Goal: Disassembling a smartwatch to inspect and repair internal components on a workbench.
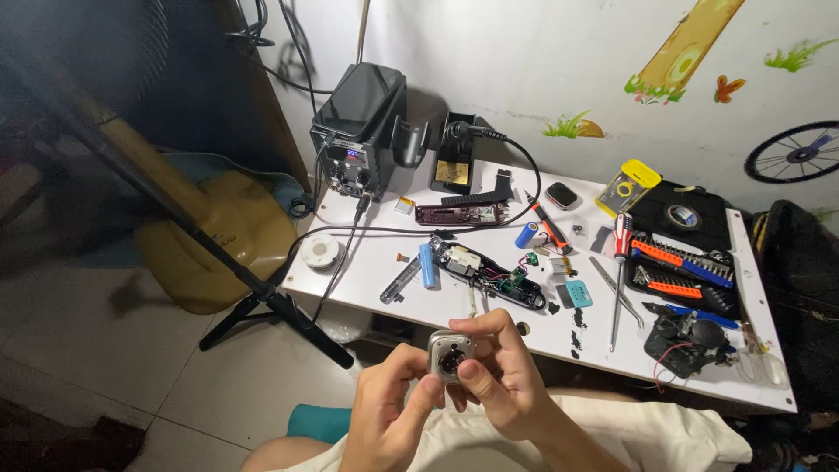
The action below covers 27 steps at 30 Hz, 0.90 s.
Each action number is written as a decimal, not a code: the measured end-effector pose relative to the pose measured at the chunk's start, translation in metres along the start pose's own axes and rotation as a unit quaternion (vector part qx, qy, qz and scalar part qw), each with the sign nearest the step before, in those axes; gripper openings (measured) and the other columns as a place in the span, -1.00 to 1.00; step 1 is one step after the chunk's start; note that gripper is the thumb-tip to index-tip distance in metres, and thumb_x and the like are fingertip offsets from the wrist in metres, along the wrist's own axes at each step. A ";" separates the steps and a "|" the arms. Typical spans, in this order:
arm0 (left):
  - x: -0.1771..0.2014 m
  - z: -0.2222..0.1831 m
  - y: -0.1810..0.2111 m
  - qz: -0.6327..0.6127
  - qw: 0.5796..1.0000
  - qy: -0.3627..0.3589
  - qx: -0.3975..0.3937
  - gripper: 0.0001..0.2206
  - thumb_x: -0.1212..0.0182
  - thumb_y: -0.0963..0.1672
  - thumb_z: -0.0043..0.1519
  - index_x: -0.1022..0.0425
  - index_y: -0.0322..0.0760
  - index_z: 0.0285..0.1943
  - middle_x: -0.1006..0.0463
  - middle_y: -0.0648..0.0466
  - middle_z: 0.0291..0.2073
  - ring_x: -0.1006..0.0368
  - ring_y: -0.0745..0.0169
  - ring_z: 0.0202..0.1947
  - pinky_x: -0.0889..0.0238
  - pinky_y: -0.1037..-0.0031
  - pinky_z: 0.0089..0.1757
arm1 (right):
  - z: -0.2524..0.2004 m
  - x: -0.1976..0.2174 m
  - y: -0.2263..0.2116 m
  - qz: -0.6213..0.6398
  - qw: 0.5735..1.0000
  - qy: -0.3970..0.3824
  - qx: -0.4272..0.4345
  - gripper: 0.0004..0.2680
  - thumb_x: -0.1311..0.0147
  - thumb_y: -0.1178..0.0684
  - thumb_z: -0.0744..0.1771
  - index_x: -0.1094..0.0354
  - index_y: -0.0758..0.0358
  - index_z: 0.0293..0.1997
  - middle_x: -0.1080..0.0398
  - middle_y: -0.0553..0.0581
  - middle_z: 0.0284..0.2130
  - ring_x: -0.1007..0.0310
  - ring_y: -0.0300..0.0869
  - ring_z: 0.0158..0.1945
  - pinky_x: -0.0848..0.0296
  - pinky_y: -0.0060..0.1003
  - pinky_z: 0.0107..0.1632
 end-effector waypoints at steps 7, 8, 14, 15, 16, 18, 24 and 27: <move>-0.007 -0.002 0.009 -0.010 1.000 0.017 -0.013 -0.61 -0.13 0.06 0.54 -0.55 -0.35 -0.11 -0.74 -0.02 -0.38 -0.72 0.18 -0.35 -0.54 0.42 -0.21 | -0.007 0.005 -0.012 -0.090 0.995 0.032 0.031 -0.65 -0.19 -0.17 0.50 -0.26 0.23 0.34 -0.50 0.27 -0.35 -0.46 -0.11 -0.49 -0.53 -0.28 -0.40; -0.009 -0.006 0.005 -0.009 1.000 0.016 -0.015 -0.61 -0.13 0.06 0.54 -0.55 -0.35 -0.11 -0.74 -0.02 -0.38 -0.72 0.18 -0.35 -0.54 0.42 -0.21 | -0.008 0.006 -0.012 -0.091 0.995 0.031 0.034 -0.65 -0.19 -0.17 0.50 -0.26 0.23 0.34 -0.50 0.27 -0.35 -0.46 -0.11 -0.49 -0.53 -0.28 -0.40; -0.008 -0.014 0.005 0.048 0.993 0.099 -0.040 -0.54 -0.16 0.09 0.51 -0.63 -0.37 0.26 -0.74 0.01 -0.09 -0.62 0.25 -0.18 -0.52 0.43 -0.13 | -0.019 0.005 -0.018 -0.270 0.954 0.050 0.123 -0.64 -0.24 -0.11 0.47 -0.33 0.31 0.33 -0.67 0.21 -0.22 -0.80 -0.22 -0.26 -0.80 -0.36 -0.19; -0.005 -0.017 -0.008 -0.016 0.993 0.116 -0.015 -0.57 -0.24 0.02 0.48 -0.62 -0.43 0.30 -0.75 -0.06 -0.01 -0.67 0.18 -0.08 -0.56 0.41 -0.06 | -0.022 0.002 -0.025 -0.327 0.925 0.066 0.183 -0.65 -0.29 -0.12 0.45 -0.37 0.26 0.29 -0.66 0.15 -0.27 -0.67 -0.31 -0.39 -0.69 -0.42 -0.32; -0.004 -0.020 -0.022 -0.080 0.988 0.133 0.010 -0.58 -0.32 -0.05 0.45 -0.61 -0.49 0.35 -0.77 -0.13 0.07 -0.72 0.11 0.01 -0.60 0.38 0.02 | -0.026 -0.002 -0.031 -0.382 0.889 0.081 0.241 -0.67 -0.34 -0.13 0.43 -0.41 0.22 0.24 -0.65 0.10 -0.33 -0.54 -0.39 -0.52 -0.58 -0.48 -0.45; -0.003 -0.024 -0.028 -0.078 0.985 0.154 0.005 -0.65 -0.34 -0.10 0.43 -0.66 -0.47 0.31 -0.79 -0.14 0.03 -0.74 0.12 -0.03 -0.63 0.40 0.00 | -0.023 -0.009 -0.044 -0.393 0.875 0.062 0.276 -0.69 -0.38 -0.04 0.42 -0.40 0.19 0.24 -0.64 0.09 -0.34 -0.46 -0.33 -0.54 -0.52 -0.43 -0.45; -0.020 -0.018 -0.017 -0.140 0.989 0.057 -0.009 -0.50 -0.17 0.04 0.53 -0.55 -0.45 0.47 -0.77 -0.26 0.25 -0.77 0.01 0.10 -0.69 0.26 0.06 | -0.022 -0.023 -0.065 -0.437 0.839 0.035 0.322 -0.67 -0.47 0.04 0.40 -0.38 0.12 0.24 -0.31 -0.05 -0.57 -0.18 -0.26 -0.57 -0.35 -0.37 -0.41; -0.022 -0.016 -0.019 -0.144 0.989 0.035 0.002 -0.45 -0.29 0.04 0.49 -0.51 -0.47 0.52 -0.74 -0.26 0.29 -0.72 0.02 0.19 -0.68 0.25 0.12 | -0.018 -0.027 -0.074 -0.439 0.839 0.019 0.322 -0.70 -0.41 0.01 0.43 -0.35 0.12 0.24 -0.31 -0.04 -0.55 -0.21 -0.26 -0.55 -0.57 -0.23 -0.11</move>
Point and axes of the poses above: each hand's wrist, its own z-axis towards the middle knuckle, its own x-axis out of the back of the hand, y = z × x, the point moved 8 cm from there along z, towards the middle knuckle
